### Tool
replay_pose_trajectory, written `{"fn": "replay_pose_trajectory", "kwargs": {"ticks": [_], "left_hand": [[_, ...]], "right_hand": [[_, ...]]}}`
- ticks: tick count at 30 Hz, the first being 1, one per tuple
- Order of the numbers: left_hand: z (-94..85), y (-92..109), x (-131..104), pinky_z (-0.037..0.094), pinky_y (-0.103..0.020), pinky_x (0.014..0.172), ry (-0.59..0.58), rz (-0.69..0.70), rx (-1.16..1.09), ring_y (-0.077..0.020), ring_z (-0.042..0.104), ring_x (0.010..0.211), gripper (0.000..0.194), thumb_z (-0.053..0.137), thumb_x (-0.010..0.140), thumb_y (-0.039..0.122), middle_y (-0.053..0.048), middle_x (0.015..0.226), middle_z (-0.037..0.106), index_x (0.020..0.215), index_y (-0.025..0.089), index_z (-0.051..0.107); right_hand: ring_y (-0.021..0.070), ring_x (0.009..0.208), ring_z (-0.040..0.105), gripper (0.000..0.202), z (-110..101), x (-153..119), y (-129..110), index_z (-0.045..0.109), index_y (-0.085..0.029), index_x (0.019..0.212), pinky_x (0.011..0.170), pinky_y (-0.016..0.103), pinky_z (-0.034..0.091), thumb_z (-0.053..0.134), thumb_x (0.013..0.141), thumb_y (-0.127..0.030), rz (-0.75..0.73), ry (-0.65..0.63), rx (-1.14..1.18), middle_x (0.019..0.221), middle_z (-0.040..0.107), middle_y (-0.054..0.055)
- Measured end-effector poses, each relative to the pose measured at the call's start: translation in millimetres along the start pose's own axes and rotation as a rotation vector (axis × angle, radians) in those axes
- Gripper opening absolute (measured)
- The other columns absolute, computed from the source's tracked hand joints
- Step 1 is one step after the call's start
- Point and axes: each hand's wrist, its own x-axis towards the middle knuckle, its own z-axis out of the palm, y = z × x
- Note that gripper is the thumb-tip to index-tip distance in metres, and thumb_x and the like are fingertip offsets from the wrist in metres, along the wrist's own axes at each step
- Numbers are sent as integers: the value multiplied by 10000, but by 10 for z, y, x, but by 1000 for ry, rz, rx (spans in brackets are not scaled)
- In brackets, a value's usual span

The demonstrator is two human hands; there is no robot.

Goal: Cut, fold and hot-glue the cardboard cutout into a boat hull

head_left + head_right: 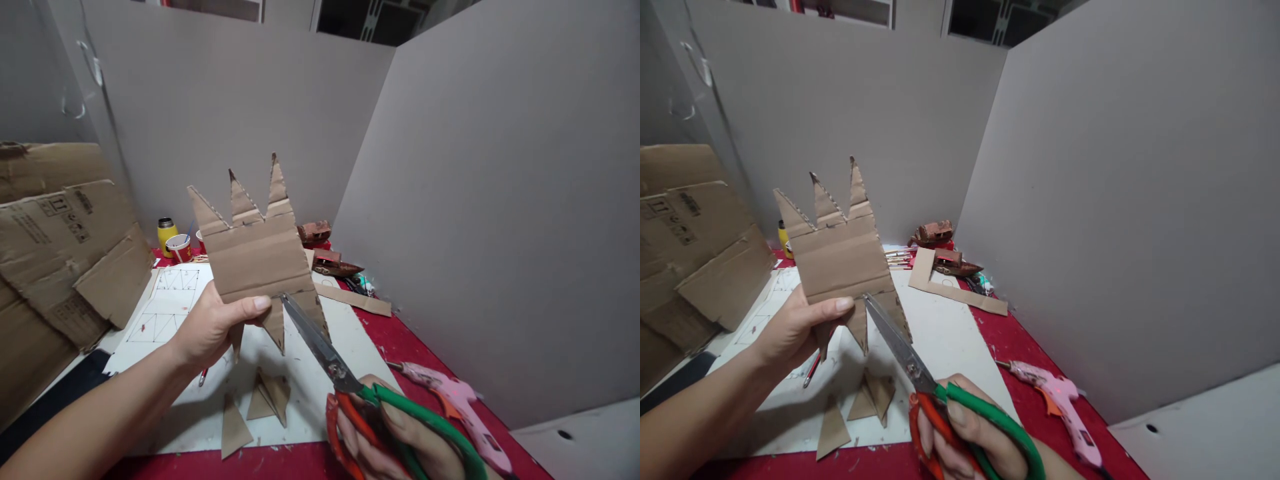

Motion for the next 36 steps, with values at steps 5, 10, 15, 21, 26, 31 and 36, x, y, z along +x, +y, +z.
{"fn": "replay_pose_trajectory", "kwargs": {"ticks": [5,10,15,21,26,31,36], "left_hand": [[4,24,-13,547,-303,823,-12,13,-21,-196,690,871,585,775,722,167,-66,1023,742,1279,187,597],[17,49,-28,538,-319,892,-27,12,-40,-226,681,1000,604,760,731,146,-70,1090,738,1305,194,578],[16,54,-41,557,-299,858,-19,8,-52,-226,688,999,614,752,747,139,-79,1104,734,1326,192,558],[24,134,-49,581,-272,773,34,60,-46,-223,695,978,657,755,753,141,-80,1118,724,1363,203,519],[31,127,-36,582,-257,752,63,64,-26,-204,699,938,659,758,749,137,-67,1091,729,1360,211,522],[14,85,-19,576,-281,790,43,64,-25,-211,692,962,658,769,739,145,-73,1107,723,1351,207,535],[8,78,-29,567,-291,817,12,48,-27,-217,687,986,638,759,750,153,-75,1112,726,1348,203,542]], "right_hand": [[41,292,339,605,-3,-11,-33,635,-84,821,416,197,461,492,873,-669,20,-9,-56,416,378,-80],[40,288,333,573,15,-20,-65,598,-110,727,386,191,433,491,886,-650,-11,-23,-81,409,362,-77],[34,261,325,539,13,-7,-106,555,-131,727,345,166,383,525,865,-651,57,-5,-76,410,369,-91],[23,273,325,576,-37,-11,-45,595,-99,782,359,155,387,575,819,-674,30,-101,-149,420,416,-73],[16,312,297,629,-8,-38,-56,595,-109,864,390,167,407,559,788,-732,-55,-30,-166,472,378,-90],[34,356,372,625,1,5,-110,585,-95,895,360,138,344,528,822,-714,-8,-57,-224,508,405,-63],[32,366,362,541,-3,51,-99,587,-101,925,520,218,498,520,873,-636,-24,-64,-177,527,424,-63]]}}
